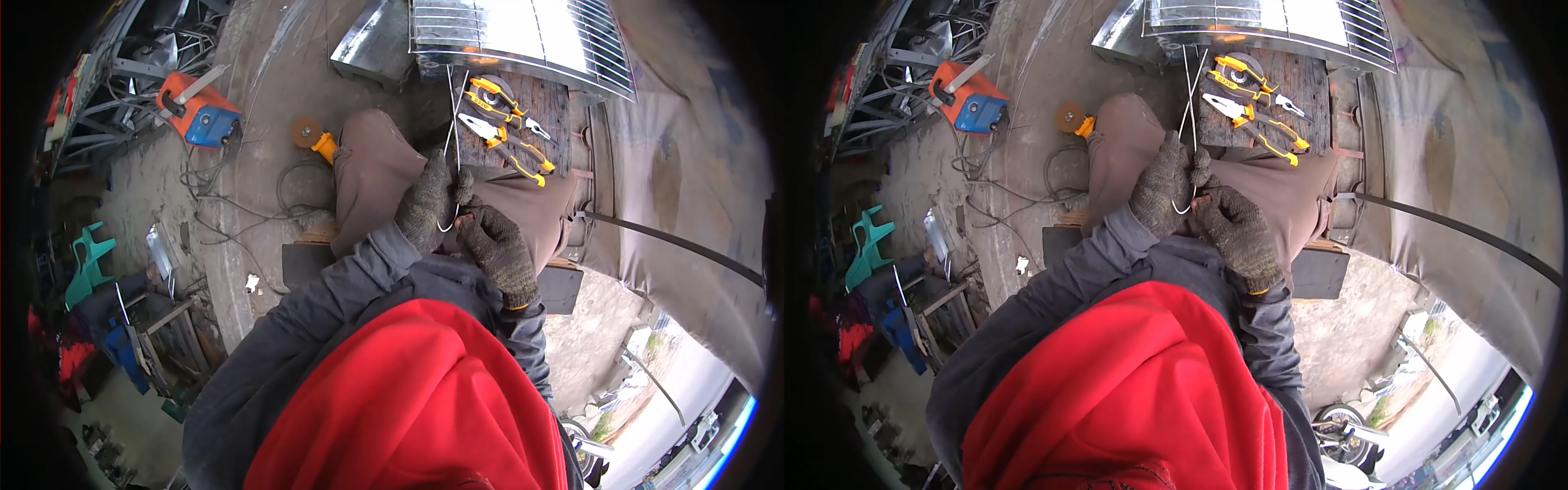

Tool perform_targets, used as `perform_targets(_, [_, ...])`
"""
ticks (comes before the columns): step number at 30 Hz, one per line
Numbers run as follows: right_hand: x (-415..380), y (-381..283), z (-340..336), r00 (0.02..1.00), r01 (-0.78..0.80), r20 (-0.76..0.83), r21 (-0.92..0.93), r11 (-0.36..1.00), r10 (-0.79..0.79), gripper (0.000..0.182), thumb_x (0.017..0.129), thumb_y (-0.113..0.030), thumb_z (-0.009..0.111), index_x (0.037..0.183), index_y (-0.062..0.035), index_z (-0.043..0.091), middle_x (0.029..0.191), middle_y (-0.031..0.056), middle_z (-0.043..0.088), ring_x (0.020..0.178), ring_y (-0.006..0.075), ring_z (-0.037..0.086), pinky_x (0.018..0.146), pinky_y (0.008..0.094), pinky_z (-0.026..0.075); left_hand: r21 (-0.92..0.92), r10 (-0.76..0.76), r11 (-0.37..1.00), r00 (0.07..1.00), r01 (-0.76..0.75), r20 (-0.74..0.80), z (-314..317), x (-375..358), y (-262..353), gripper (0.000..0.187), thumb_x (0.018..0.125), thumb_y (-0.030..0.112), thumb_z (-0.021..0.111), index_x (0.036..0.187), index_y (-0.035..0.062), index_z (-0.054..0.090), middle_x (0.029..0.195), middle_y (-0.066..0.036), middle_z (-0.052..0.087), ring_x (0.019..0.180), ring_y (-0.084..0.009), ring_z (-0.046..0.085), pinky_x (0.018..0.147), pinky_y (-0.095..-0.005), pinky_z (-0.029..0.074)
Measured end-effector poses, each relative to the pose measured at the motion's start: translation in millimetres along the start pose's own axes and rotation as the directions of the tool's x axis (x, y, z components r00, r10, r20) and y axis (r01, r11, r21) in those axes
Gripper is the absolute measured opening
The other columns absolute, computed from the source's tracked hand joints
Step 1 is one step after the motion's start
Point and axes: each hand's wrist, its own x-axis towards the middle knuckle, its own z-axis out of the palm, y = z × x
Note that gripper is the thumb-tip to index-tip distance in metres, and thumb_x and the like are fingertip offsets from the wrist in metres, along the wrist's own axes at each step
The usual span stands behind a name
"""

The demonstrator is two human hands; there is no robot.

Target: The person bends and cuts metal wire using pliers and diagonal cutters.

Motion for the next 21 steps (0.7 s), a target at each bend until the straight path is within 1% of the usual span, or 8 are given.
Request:
perform_targets(4, [-1,4,-13,0.964,0.262,0.044,-0.328,0.908,-0.262,0.019,0.098,-0.021,0.062,0.096,-0.002,0.064,0.074,-0.0017,0.056,0.065,0.0051,0.047,0.056,0.0242,0.04,0.235,0.064,0.972,0.984,-0.023,-0.167,10,6,-2,0.046,0.104,0.046,0.041,0.106,0.0034,0.057,0.086,-0.005,0.059,0.074,-0.0141,0.055,0.071,-0.0281,0.048])
perform_targets(8, [-8,8,-36,0.946,0.299,-0.04,-0.277,0.913,-0.322,0.017,0.099,-0.016,0.058,0.1,-0.0005,0.063,0.073,0.0023,0.054,0.063,0.0101,0.05,0.056,0.0268,0.042,0.13,0.013,0.991,0.995,0.0,-0.097,46,24,-4,0.047,0.104,0.043,0.043,0.119,0.0015,0.055,0.089,-0.007,0.062,0.079,-0.0146,0.06,0.072,-0.0278,0.052])
perform_targets(11, [-12,19,-61,0.973,0.049,-0.228,0.018,0.999,-0.044,0.017,0.1,-0.011,0.056,0.111,0.0002,0.061,0.077,0.0066,0.054,0.064,0.0171,0.054,0.058,0.0303,0.045,0.28,-0.026,0.96,1.0,0.029,-0.015,50,49,-23,0.047,0.103,0.043,0.043,0.121,0.0021,0.056,0.088,-0.007,0.064,0.079,-0.0158,0.063,0.073,-0.0296,0.055])
perform_targets(14, [-7,34,-70,0.537,0.467,-0.133,-0.776,0.424,-0.833,0.018,0.101,-0.017,0.056,0.102,-0.0018,0.064,0.076,0.0052,0.06,0.062,0.0126,0.054,0.058,0.029,0.044,0.424,-0.021,0.905,0.999,0.029,-0.025,70,69,-31,0.037,0.103,0.034,0.048,0.119,0.0022,0.059,0.09,-0.008,0.066,0.08,-0.0184,0.067,0.072,-0.0323,0.057])
perform_targets(15, [-7,39,-75,0.533,0.471,-0.133,-0.774,0.423,-0.836,0.018,0.101,-0.017,0.056,0.102,-0.0018,0.064,0.076,0.0052,0.06,0.062,0.0126,0.054,0.058,0.029,0.044,0.486,-0.008,0.873,0.999,0.029,-0.044,72,80,-32,0.034,0.102,0.03,0.05,0.119,0.002,0.058,0.092,-0.009,0.067,0.082,-0.0199,0.068,0.072,-0.0329,0.058])
perform_targets(16, [-7,47,-79,0.766,0.402,-0.371,-0.36,0.842,-0.524,0.022,0.102,-0.021,0.053,0.104,-0.0019,0.064,0.082,0.0043,0.061,0.069,0.0108,0.056,0.062,0.0265,0.046,0.47,0.006,0.883,0.999,0.012,-0.037,73,92,-31,0.03,0.101,0.026,0.053,0.12,0.0034,0.057,0.096,-0.012,0.067,0.084,-0.0238,0.069,0.071,-0.0354,0.059])
perform_targets(17, [-7,54,-84,0.922,0.169,-0.375,0.171,0.971,-0.094,0.026,0.104,-0.024,0.05,0.105,-0.002,0.064,0.088,0.0033,0.062,0.077,0.009,0.058,0.066,0.0241,0.047,0.475,0.007,0.88,0.999,0.011,-0.037,72,102,-27,0.03,0.101,0.026,0.053,0.12,0.0034,0.057,0.096,-0.012,0.067,0.084,-0.0238,0.069,0.071,-0.0354,0.059])
perform_targets(21, [-4,42,-88,0.943,0.134,-0.305,-0.016,0.991,-0.133,0.025,0.103,-0.024,0.051,0.1,-0.0023,0.064,0.087,0.0023,0.063,0.073,0.009,0.056,0.064,0.0266,0.046,0.355,-0.025,0.935,0.999,0.012,0.033,85,136,-9,0.026,0.1,0.025,0.054,0.119,0.0076,0.059,0.1,-0.013,0.067,0.086,-0.0279,0.068,0.071,-0.0448,0.061])
